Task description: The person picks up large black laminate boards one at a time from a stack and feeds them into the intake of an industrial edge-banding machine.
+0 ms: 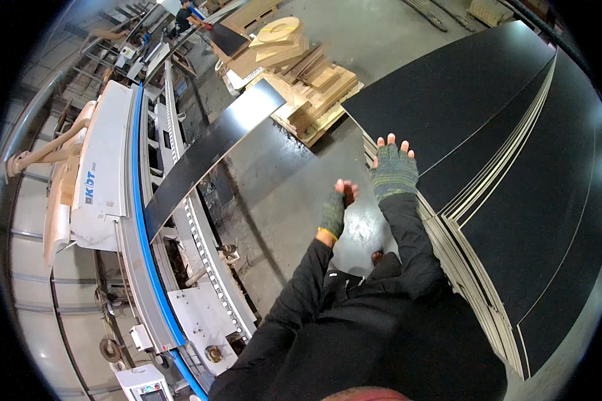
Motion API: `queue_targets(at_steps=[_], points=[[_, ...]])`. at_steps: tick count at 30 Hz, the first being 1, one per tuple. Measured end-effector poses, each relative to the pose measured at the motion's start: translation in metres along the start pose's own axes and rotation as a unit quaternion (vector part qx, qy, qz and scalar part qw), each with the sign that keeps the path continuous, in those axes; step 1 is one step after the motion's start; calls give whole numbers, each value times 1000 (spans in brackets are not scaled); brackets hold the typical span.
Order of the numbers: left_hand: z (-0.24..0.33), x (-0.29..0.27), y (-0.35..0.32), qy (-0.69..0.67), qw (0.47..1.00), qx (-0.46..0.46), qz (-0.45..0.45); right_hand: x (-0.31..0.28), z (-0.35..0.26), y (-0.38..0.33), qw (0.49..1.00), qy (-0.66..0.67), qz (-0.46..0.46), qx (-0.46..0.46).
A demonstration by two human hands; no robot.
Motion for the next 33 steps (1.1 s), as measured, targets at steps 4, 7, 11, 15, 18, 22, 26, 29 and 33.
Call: queue_targets(at_steps=[4, 7, 11, 15, 18, 22, 26, 29, 33], points=[[56, 37, 76, 15, 1000, 12, 3, -20, -4, 9, 999, 16, -50, 5], [92, 91, 111, -26, 1000, -9, -3, -6, 7, 3, 998, 12, -53, 10], [102, 92, 132, -70, 997, -22, 39, -13, -1, 5, 993, 17, -116, -11], [123, 99, 105, -4, 996, 91, 2, -72, -4, 4, 974, 148, -169, -40], [122, 76, 97, -20, 996, 78, 29, -117, -8, -37, 857, 487, -90, 144], [106, 55, 91, -18, 992, 86, 95, -54, 14, -127, 552, 794, -50, 251], [97, -19, 54, -63, 987, 86, 124, -34, -3, -166, 355, 815, -133, 439], [81, -2, 16, -111, 973, 60, 193, 35, 11, -179, 113, 948, -67, 290], [58, -28, -49, -136, 983, 68, 106, 1, 15, -165, 483, 728, -142, 465]])
Point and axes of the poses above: each hand's wrist, its own y-axis towards the middle knuckle, its own x-axis out of the palm, z = x × y, the point moved 7 cm from there along y, towards the middle knuckle, and after that the axes turned 5 degrees about -x, right-handed, at the moved point
